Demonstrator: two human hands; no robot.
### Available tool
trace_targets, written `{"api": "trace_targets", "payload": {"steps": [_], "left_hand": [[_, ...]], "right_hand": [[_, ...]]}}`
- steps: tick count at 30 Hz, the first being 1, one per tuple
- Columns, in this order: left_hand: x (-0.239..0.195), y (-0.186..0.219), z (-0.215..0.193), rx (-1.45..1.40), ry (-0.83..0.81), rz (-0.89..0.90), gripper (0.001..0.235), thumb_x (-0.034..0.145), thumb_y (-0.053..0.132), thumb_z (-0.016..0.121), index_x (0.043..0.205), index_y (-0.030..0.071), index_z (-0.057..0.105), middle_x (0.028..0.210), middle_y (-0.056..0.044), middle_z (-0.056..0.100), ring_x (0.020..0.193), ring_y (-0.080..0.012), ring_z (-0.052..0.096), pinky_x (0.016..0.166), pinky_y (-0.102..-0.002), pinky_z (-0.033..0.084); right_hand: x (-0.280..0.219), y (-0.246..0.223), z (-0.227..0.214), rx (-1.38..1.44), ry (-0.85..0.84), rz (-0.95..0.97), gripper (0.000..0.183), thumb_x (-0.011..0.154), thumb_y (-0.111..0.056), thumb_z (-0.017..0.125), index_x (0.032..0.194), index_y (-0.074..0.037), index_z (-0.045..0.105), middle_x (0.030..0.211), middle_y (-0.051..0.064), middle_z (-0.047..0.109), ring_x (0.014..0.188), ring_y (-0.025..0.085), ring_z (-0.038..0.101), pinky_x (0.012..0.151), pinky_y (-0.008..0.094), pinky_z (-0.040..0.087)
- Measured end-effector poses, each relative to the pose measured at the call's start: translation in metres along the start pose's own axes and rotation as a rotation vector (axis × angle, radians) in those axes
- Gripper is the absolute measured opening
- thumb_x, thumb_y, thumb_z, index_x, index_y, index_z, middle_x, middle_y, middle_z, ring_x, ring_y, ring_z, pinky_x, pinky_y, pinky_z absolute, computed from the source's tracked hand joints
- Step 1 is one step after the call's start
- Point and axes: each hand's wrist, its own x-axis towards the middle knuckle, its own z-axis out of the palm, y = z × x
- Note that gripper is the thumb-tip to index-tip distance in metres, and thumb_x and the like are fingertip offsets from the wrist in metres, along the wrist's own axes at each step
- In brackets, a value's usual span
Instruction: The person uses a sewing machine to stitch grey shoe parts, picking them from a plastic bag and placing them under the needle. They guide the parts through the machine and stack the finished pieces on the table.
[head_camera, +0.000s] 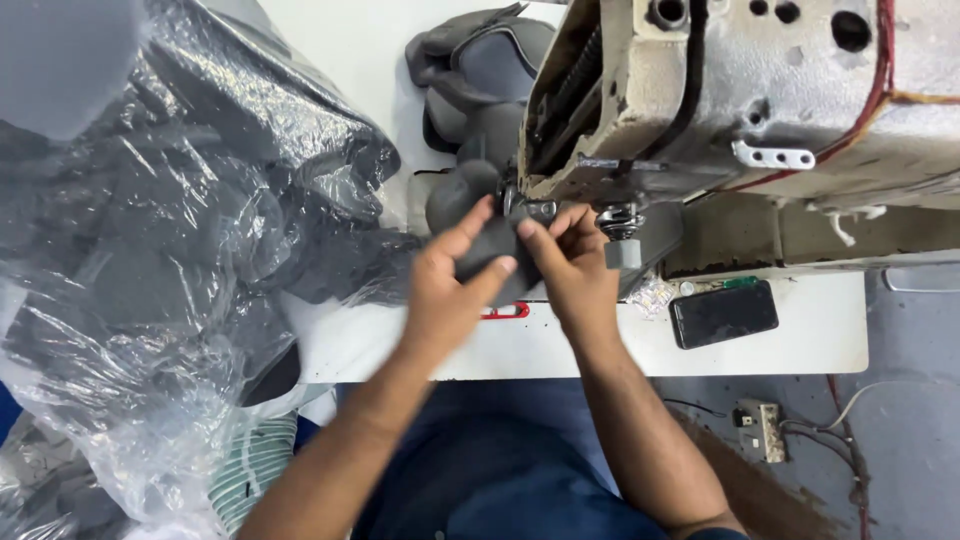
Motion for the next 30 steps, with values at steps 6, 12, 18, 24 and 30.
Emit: {"api": "trace_targets", "payload": {"steps": [6,12,18,24,30], "left_hand": [[0.066,0.041,-0.051,-0.013,-0.56,-0.282,0.067,0.083,-0.001,0.072,0.148,0.002,0.056,0.124,-0.005,0.073,0.106,-0.0088,0.068,0.096,-0.024,0.055],[0.082,0.055,-0.05,0.02,-0.621,-0.193,0.071,0.079,-0.004,0.078,0.146,0.002,0.055,0.131,-0.005,0.07,0.111,-0.0065,0.065,0.099,-0.022,0.053],[0.062,0.043,-0.037,-0.071,-0.486,-0.238,0.074,0.078,-0.001,0.079,0.147,0.004,0.054,0.13,-0.005,0.071,0.105,-0.0072,0.068,0.096,-0.024,0.057],[-0.022,0.004,0.014,-0.117,0.211,-0.075,0.057,0.098,0.006,0.067,0.153,0.002,0.051,0.138,-0.009,0.066,0.084,-0.0099,0.048,0.072,-0.024,0.041],[-0.002,0.018,-0.004,-0.738,0.481,-0.055,0.067,0.084,0.004,0.071,0.141,0.018,0.04,0.124,0.005,0.065,0.102,-0.0069,0.068,0.086,-0.028,0.059]], "right_hand": [[-0.037,-0.003,0.03,0.425,-0.034,0.025,0.025,0.096,0.004,0.068,0.094,-0.01,0.048,0.092,0.004,0.068,0.082,0.011,0.066,0.078,0.03,0.059],[-0.026,-0.006,0.041,0.404,0.072,-0.023,0.031,0.098,0.001,0.07,0.087,-0.011,0.043,0.088,0.009,0.071,0.075,0.015,0.07,0.072,0.029,0.057],[-0.023,-0.014,0.047,0.392,0.162,0.009,0.034,0.098,-0.004,0.071,0.084,-0.013,0.041,0.076,0.01,0.068,0.065,0.017,0.071,0.06,0.03,0.059],[-0.032,-0.006,0.041,0.468,0.044,0.016,0.031,0.098,0.003,0.072,0.091,-0.009,0.044,0.088,0.003,0.064,0.079,0.011,0.066,0.073,0.03,0.059],[-0.024,-0.012,0.05,0.422,0.101,-0.029,0.033,0.098,0.0,0.07,0.088,-0.012,0.041,0.081,0.007,0.065,0.069,0.014,0.067,0.065,0.029,0.057]]}}
